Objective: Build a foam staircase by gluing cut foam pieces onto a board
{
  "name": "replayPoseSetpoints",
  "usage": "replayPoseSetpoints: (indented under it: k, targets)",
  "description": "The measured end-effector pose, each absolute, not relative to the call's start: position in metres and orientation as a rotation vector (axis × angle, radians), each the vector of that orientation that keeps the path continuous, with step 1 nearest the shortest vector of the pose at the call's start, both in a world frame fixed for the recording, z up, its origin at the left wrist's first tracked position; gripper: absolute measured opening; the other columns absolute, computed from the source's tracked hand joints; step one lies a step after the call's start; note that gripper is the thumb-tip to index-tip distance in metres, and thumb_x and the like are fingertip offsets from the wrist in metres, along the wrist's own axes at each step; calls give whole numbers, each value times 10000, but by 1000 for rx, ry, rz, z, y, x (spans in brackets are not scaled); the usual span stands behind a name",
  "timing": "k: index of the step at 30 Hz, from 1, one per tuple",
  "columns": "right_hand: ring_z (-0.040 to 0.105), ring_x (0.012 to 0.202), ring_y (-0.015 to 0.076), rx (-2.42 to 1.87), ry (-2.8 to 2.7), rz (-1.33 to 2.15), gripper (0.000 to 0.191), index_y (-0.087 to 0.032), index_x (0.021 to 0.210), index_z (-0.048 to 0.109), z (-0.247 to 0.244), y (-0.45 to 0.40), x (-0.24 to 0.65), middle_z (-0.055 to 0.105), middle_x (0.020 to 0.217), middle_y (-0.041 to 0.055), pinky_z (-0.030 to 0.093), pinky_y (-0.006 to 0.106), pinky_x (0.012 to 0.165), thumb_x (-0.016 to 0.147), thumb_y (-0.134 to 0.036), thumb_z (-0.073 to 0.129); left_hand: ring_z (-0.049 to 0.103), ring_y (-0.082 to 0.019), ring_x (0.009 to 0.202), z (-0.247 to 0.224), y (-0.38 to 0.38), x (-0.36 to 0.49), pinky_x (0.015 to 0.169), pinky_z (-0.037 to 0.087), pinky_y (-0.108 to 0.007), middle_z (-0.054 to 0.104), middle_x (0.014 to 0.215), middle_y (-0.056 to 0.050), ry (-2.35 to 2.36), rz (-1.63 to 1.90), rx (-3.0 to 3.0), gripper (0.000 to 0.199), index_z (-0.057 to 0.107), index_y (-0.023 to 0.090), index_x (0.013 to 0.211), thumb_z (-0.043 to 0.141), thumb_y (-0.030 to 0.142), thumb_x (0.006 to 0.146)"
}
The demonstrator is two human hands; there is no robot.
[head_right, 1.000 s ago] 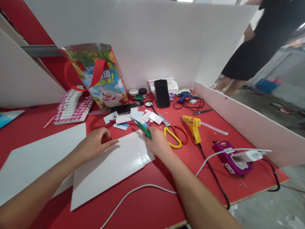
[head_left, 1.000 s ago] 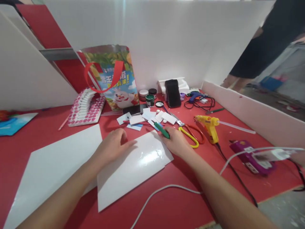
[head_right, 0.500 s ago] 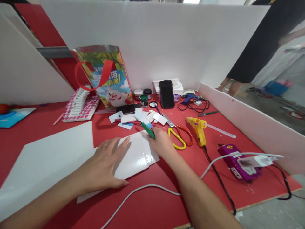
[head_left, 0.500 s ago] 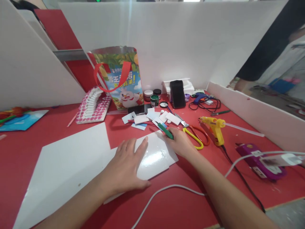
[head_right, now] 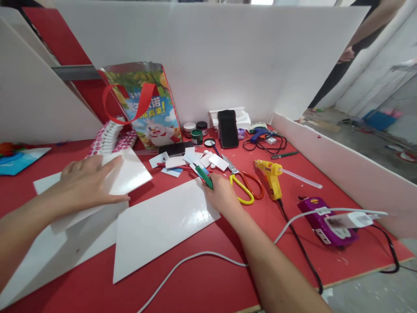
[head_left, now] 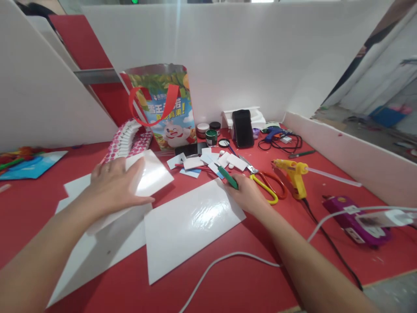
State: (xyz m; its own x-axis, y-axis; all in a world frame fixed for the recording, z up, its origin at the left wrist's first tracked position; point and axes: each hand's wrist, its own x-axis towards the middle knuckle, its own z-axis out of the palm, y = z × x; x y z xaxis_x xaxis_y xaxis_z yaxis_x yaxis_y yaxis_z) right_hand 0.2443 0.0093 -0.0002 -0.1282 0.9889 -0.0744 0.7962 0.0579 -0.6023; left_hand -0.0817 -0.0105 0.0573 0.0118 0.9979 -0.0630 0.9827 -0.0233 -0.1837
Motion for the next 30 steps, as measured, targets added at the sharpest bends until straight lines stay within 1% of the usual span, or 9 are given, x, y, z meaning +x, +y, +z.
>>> replayPoseSetpoints:
  k: [5,7,10,13,16,17,25,27,30]
  targets:
    - [476,597,140,-1789,-1980,747,181,-208,760,498,-2,10,246,538,673,-8,271,243,551,903,-282,579,319,-551,1411,39,-12,-119,1114,227,-686,474,1447,-284,-2270,288,-2127,1099,412,135,1512,622,749,625]
    - [479,596,142,-1796,-1978,750,162,-207,771,520,-2,10,245,546,676,-8,269,242,545,877,-293,607,271,-535,1449,38,-18,-110,1138,184,-692,427,1514,-275,-2254,268,-2146,1096,404,137,1517,587,779,647]
    - [482,603,148,-1802,-1983,747,159,-208,766,533,-2,10,244,556,682,-5,264,243,539,833,-301,644,210,-429,1516,36,-31,-66,1201,146,-607,332,1604,-243,-2090,125,-2339,921,360,87,1531,459,687,840]
    - [490,606,150,-1800,-1980,733,140,-206,774,540,-3,10,243,569,687,-3,266,245,546,826,-286,643,219,-402,1524,24,-45,-7,1208,201,-576,333,1615,-232,-1984,-48,-2664,1132,273,123,1573,546,821,725]
    - [507,610,150,-1791,-1966,730,123,-201,808,558,-3,10,244,581,687,-6,277,246,557,835,-288,641,119,-501,1516,7,-54,34,1168,177,-687,198,1637,-304,-1966,-33,-2829,1431,211,119,1593,634,921,486]
    - [511,613,151,-1786,-1962,731,125,-200,813,560,-4,10,245,584,688,-6,281,246,560,839,-292,641,95,-509,1515,2,-56,41,1161,166,-704,170,1637,-321,-1983,2,-2854,1446,196,108,1596,651,908,480]
    - [579,673,167,-1735,-1885,782,191,-197,952,603,-4,8,247,643,753,5,349,249,584,898,-380,600,155,-529,1498,0,-59,48,1132,230,-734,240,1620,-276,-2106,-76,-2839,1224,182,174,1604,710,694,630]
    - [580,632,159,-1706,-1857,817,225,-207,998,587,1,5,246,636,732,-8,361,246,567,939,-419,543,174,-538,1488,-4,-59,48,1133,229,-737,266,1603,-277,-2075,-141,-2842,1194,201,160,1592,711,668,640]
    - [532,485,133,-1708,-1826,965,183,-207,920,547,15,-2,244,583,621,-29,341,239,501,975,-366,476,195,-526,1484,-12,-59,48,1153,200,-721,293,1577,-289,-1980,-240,-2829,1166,228,124,1562,695,674,646]
